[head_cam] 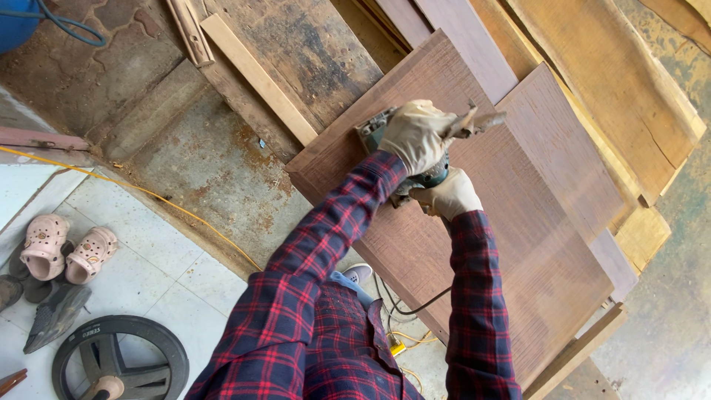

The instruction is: The person sands the surface of a large wooden board using an electric orbital sander, then wipes the surface with a blue cloth.

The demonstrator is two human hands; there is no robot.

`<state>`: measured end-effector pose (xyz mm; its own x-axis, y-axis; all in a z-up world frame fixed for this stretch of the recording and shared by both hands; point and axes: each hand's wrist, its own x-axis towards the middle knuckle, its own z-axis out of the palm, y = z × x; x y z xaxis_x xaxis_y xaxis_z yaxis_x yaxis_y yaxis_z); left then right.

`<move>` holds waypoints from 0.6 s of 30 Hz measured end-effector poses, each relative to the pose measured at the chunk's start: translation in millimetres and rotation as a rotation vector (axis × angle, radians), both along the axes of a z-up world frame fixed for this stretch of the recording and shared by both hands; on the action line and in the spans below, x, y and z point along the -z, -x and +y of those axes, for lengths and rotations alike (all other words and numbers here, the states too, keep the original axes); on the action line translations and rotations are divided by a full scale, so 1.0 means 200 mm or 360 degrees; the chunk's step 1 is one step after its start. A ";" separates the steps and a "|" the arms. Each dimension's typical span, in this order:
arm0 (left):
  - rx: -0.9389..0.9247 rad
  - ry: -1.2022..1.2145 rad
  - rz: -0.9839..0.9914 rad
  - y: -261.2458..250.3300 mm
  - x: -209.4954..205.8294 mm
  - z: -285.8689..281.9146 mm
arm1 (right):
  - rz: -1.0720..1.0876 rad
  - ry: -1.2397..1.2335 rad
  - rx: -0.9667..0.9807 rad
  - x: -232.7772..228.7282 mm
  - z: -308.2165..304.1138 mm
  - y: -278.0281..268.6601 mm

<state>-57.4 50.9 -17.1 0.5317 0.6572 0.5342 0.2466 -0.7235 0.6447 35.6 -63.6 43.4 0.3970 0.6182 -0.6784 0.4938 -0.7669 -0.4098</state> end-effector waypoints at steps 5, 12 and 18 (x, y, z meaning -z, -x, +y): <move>0.0120 0.0110 0.0074 -0.25 -0.01 -0.29 | -0.0042 0.0036 0.0153 0.00 -0.31 -0.19; 0.0289 0.0086 0.0004 -0.53 -0.08 -0.86 | -0.0051 0.0049 0.0343 0.00 -0.95 -0.47; 0.0212 -0.0031 0.0060 -0.54 -0.12 -1.37 | -0.0111 0.0278 0.0282 -0.05 -1.43 -0.59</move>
